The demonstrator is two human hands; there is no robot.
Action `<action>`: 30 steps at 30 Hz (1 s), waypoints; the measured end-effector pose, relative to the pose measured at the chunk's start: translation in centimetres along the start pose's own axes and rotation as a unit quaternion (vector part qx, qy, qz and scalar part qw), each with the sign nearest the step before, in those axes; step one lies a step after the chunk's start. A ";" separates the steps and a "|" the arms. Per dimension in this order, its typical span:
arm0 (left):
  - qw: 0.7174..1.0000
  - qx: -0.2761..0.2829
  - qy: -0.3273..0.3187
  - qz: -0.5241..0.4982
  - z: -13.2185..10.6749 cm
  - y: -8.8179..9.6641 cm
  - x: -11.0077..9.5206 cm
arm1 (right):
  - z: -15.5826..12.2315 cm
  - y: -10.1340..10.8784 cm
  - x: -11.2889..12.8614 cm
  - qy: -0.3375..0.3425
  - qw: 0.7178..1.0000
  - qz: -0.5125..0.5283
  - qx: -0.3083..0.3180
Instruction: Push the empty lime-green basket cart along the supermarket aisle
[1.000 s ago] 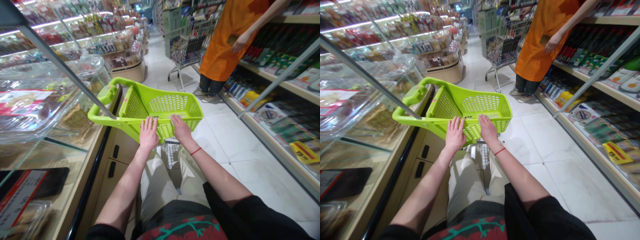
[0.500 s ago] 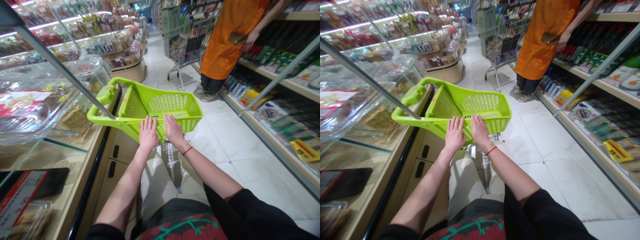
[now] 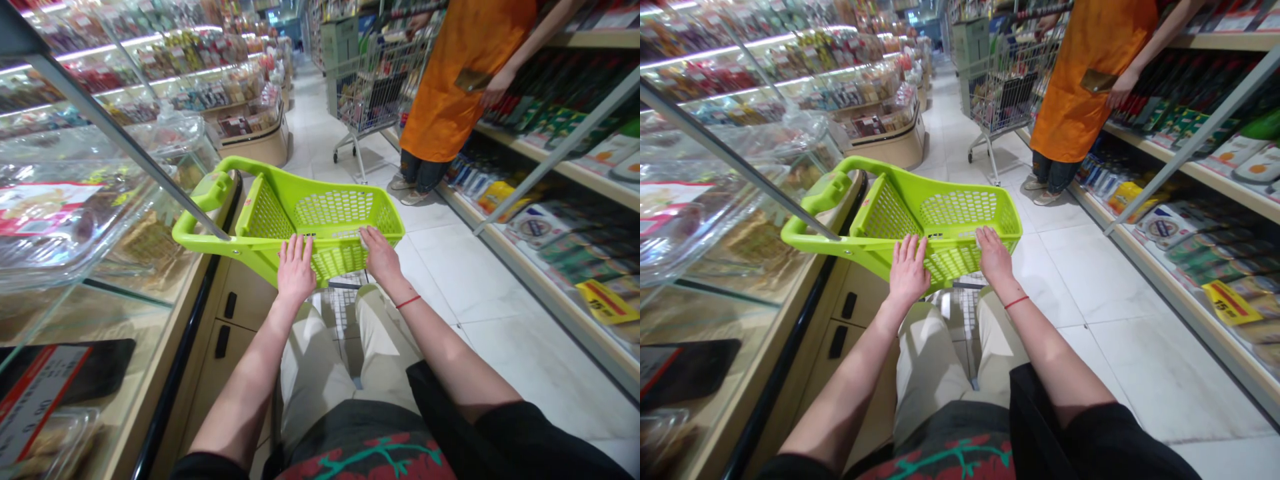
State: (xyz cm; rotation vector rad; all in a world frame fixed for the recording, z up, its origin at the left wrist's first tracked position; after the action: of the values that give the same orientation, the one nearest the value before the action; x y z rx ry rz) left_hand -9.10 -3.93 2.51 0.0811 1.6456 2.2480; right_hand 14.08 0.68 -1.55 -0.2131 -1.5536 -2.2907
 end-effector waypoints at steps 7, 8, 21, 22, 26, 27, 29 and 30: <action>1.000 -0.007 -0.001 -0.002 0.0 -0.4 0.0 | 0.3 -0.1 5.0 0.001 1.000 -0.006 0.005; 1.000 -0.008 -0.002 -0.001 0.0 -0.4 0.0 | 0.4 -0.3 6.2 0.016 1.000 0.004 0.007; 1.000 -0.009 -0.005 0.008 -0.1 -0.2 0.0 | 0.4 -0.9 4.7 0.057 0.997 0.050 0.004; 1.000 -0.008 -0.004 0.006 0.0 -0.2 0.0 | 0.3 -0.7 3.6 0.037 0.998 0.043 0.001; 1.000 -0.003 0.000 -0.005 0.0 -0.2 0.0 | 0.3 -0.1 0.7 -0.012 1.000 0.025 -0.013; 1.000 -0.004 0.001 -0.006 0.0 -0.2 0.0 | 0.3 -0.1 0.7 -0.017 0.999 0.022 -0.015; 1.000 -0.010 0.001 -0.006 0.0 -0.3 0.0 | 0.5 -0.3 1.5 -0.024 0.999 0.016 -0.017; 1.000 -0.012 0.000 -0.005 0.0 -0.3 0.0 | 0.5 -0.4 2.3 -0.025 0.999 0.015 -0.016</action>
State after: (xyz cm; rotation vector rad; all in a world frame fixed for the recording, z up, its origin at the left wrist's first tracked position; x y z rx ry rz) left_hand -9.03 -3.90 2.22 0.0655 1.6142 2.2601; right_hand 11.76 0.83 -0.99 -0.3022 -1.5273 -2.3059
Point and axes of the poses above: each hand's wrist, its own z-axis towards the middle knuckle, its own y-axis out of the back of the hand, x = y × z, the point moved 1 cm from there along z, towards the middle knuckle, and after that the axes turned 12 degrees about -z, right-handed, at the moved point
